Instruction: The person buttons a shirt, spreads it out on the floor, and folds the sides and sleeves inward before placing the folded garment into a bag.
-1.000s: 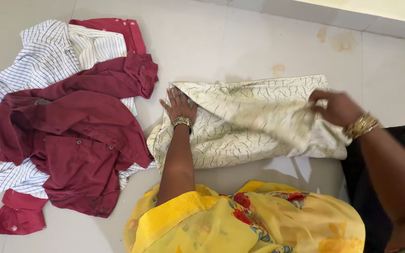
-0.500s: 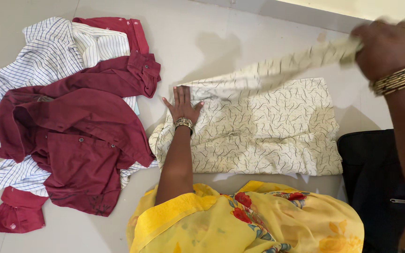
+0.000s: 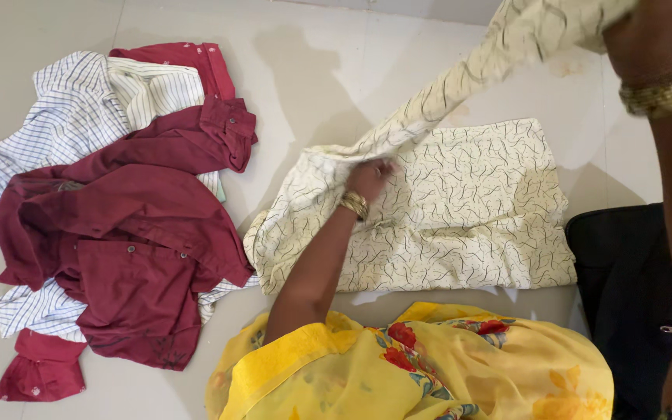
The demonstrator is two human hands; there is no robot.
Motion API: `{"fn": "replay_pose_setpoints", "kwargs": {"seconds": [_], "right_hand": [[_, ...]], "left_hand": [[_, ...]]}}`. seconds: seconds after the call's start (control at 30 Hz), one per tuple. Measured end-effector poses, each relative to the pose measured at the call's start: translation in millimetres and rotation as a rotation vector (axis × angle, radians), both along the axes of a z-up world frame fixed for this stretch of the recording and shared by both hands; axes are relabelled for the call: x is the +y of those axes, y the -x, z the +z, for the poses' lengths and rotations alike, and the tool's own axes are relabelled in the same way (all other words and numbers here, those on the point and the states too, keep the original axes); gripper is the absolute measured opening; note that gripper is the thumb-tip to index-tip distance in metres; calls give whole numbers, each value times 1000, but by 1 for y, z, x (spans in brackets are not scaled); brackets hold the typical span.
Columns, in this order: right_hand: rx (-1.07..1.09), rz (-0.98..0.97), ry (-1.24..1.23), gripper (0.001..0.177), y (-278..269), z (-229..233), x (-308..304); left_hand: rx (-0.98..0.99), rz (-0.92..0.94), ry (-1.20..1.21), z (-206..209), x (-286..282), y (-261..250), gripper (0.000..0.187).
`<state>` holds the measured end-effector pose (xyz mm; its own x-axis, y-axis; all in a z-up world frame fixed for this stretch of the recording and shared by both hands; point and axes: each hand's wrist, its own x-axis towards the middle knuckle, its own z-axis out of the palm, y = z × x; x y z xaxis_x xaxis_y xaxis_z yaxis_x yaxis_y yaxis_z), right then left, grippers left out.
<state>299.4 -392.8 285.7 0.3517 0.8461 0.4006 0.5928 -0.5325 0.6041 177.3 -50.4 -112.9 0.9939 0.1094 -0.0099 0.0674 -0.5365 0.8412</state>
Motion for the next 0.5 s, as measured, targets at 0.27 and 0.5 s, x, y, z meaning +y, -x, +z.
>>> {"fn": "replay_pose_setpoints", "kwargs": {"seconds": [0.27, 0.5], "right_hand": [[305, 194, 397, 41, 75, -132, -40], [887, -715, 247, 35, 92, -255, -79]], "left_hand": [[263, 281, 1604, -62, 100, -54, 43], [442, 410, 1771, -81, 132, -16, 33]]}}
